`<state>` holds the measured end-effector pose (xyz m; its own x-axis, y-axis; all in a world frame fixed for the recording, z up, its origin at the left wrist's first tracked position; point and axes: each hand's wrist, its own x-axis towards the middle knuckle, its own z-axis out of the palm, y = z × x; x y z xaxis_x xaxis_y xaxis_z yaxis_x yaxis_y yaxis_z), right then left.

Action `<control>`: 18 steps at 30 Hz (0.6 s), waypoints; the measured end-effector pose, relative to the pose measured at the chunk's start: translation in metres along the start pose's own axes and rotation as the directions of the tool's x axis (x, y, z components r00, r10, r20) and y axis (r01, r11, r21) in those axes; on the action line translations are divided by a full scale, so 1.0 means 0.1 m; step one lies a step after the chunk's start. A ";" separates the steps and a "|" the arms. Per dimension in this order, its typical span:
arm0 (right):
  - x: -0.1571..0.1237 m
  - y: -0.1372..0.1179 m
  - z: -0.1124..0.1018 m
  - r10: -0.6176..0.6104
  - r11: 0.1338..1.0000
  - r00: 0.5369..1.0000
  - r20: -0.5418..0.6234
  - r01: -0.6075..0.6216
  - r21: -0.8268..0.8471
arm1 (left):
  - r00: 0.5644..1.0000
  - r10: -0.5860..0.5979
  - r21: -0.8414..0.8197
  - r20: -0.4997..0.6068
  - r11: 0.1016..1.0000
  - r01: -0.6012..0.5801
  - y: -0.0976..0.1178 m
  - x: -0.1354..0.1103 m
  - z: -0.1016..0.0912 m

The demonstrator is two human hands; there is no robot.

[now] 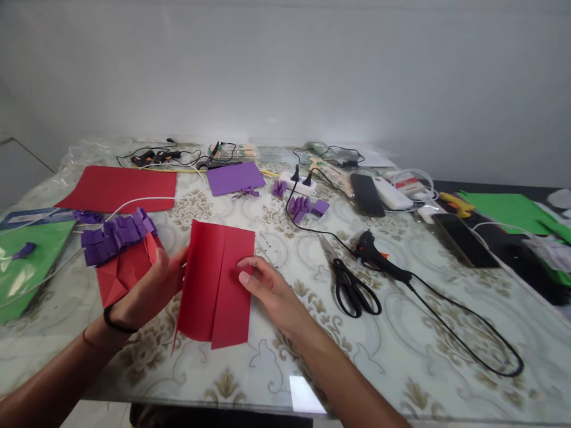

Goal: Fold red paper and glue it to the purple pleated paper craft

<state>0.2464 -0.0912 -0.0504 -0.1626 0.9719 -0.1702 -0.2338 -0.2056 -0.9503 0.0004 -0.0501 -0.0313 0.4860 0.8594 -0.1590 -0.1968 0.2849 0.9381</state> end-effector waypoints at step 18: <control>-0.26 -0.37 0.41 -0.603 0.678 0.790 -0.112 0.433 -0.594 | 0.968 0.217 0.358 -0.126 0.920 -0.160 0.23 -0.08 0.34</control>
<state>0.2197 -0.1132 0.0004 0.1193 0.9047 0.4090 0.3408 0.3496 -0.8727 0.0205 -0.0648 0.0024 0.3206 0.9471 0.0110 0.0458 -0.0271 0.9986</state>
